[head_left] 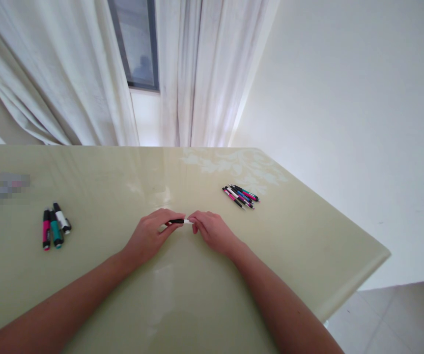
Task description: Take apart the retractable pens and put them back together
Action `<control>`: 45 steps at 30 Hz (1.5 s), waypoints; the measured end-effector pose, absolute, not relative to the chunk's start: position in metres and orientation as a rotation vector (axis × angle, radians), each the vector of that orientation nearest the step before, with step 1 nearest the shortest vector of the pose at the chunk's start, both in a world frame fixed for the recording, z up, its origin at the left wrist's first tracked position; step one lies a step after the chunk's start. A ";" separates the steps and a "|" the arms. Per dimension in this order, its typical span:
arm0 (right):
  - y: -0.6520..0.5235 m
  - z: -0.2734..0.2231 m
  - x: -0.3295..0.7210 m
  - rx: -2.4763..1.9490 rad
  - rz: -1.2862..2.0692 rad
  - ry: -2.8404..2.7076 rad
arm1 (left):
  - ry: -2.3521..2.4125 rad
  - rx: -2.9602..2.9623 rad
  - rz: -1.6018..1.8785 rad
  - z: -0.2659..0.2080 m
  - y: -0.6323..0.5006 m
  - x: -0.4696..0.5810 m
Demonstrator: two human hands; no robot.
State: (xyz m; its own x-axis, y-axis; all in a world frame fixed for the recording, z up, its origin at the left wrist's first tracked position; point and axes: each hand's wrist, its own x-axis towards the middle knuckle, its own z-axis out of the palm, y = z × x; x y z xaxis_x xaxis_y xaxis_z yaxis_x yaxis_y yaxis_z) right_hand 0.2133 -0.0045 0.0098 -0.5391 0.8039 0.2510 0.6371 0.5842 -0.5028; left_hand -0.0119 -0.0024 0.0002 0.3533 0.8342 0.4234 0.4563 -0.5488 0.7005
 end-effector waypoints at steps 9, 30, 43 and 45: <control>-0.001 0.011 0.217 -1.275 0.464 -2.310 | 1.212 1.937 1.025 0.001 0.007 -0.015; 0.002 0.015 0.225 -1.303 0.460 -2.286 | 1.278 1.790 1.019 0.000 0.008 -0.016; 0.002 0.018 0.228 -1.283 0.457 -2.319 | 1.305 1.784 0.929 0.002 0.008 -0.015; 0.001 0.018 0.227 -1.293 0.460 -2.312 | 1.289 1.806 0.939 0.001 0.008 -0.015</control>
State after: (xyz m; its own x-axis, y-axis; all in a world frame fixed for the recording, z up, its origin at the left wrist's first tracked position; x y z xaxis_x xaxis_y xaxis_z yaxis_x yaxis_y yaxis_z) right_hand 0.2275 0.0013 0.0184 -0.4597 0.8604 0.2200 0.7108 0.5050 -0.4896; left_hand -0.0150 0.0081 0.0013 0.2358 0.9599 0.1514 0.4388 -0.2442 0.8648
